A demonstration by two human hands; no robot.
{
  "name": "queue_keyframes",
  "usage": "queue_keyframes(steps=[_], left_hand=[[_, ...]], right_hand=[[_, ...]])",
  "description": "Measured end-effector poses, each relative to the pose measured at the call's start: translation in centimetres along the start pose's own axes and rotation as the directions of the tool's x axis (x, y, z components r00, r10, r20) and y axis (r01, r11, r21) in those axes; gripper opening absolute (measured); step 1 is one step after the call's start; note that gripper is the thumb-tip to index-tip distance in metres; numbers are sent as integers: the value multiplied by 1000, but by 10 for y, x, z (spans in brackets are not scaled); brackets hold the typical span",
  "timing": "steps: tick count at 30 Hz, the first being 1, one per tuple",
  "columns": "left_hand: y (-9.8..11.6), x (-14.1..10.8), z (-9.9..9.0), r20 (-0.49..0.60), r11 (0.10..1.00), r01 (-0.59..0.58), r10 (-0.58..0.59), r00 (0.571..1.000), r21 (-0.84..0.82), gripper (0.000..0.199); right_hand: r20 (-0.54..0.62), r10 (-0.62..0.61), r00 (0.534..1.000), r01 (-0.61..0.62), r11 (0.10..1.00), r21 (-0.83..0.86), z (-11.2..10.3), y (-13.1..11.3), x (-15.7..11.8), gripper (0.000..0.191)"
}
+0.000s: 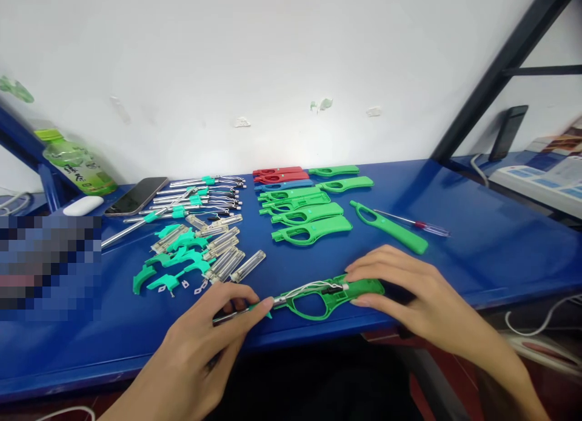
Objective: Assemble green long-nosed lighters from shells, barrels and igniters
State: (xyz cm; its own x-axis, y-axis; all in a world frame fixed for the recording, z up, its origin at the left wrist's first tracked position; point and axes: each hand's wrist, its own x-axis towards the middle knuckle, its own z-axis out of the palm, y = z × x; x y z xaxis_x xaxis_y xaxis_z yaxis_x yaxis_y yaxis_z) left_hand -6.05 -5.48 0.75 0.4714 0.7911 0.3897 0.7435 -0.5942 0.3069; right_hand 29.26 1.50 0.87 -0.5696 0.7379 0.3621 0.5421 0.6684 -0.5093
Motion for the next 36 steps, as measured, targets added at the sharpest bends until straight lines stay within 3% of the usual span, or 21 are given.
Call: queue_keyframes(steps=[13, 20, 26, 36], left_hand=[[0, 4, 6, -72, 999, -38, 38, 997, -1, 43], [-1, 16, 9, -31, 997, -54, 55, 998, 57, 44], [-6, 16, 12, -17, 997, -50, 51, 999, 65, 45], [-9, 16, 12, -23, 999, -44, 44, 999, 23, 45]], right_hand=[[-7, -38, 999, 37, 991, -129, 3, -3, 0, 16], [-120, -120, 985, 93, 972, -214, 6, 1, 4, 14], [-177, -216, 960, 184, 966, -182, 8, -4, 12, 8], [-184, -210, 960, 192, 975, -110, 8, -8, 10, 11]])
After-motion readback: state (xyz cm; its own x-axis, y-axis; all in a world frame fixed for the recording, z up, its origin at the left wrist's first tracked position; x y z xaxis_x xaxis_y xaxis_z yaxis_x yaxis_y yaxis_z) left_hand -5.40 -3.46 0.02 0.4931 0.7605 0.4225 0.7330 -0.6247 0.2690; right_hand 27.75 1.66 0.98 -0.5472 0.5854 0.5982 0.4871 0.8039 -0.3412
